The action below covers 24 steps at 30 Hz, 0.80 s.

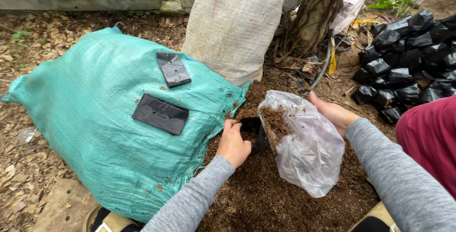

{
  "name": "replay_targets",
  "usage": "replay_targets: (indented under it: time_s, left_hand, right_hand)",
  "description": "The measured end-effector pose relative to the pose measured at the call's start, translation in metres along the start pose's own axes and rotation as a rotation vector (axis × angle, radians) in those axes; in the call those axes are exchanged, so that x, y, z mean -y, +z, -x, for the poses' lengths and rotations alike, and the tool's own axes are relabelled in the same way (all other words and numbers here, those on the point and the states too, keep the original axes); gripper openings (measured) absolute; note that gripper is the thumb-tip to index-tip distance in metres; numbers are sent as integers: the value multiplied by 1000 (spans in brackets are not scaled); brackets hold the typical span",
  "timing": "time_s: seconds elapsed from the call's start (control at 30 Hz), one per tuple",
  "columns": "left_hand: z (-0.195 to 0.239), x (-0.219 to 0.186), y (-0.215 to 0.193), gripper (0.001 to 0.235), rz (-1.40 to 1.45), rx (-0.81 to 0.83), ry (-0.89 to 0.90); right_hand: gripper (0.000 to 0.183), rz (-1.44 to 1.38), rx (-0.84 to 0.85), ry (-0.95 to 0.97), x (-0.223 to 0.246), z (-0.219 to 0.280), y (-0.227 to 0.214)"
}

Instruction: The person fills small black plastic plant pouches with soil from a large green sack. They open each pouch, scoop soil into it, and place the filled pouches on the ground nearby.

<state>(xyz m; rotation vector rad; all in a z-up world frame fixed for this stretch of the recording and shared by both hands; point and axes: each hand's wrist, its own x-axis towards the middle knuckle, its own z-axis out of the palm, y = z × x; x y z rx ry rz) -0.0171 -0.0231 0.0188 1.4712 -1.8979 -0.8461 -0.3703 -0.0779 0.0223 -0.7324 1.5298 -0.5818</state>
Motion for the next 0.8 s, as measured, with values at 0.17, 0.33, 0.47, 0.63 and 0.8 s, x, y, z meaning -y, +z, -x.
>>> replay_targets:
  time_s: [0.17,0.33,0.47,0.63,0.8]
  left_hand:
    - [-3,-1,2,59,7,8,-44]
    - [-7,-5,-2,58,5,-43,-44]
    - [-10,-1,-10,59,-4,-53,-30]
    - [-10,4,-13,58,-14,-52,-70]
    - [-9,10,-12,57,-19,-61,-52]
  right_hand:
    - [69,128,106,-36,16,37,19]
    - [61,509,-33,-245,59,77,49]
    - [53,829,-307,-638,88,115,61]
    - [49,1043,-517,-878,86,129,87]
    - [49,1294,-476,-1185,38,99,140]
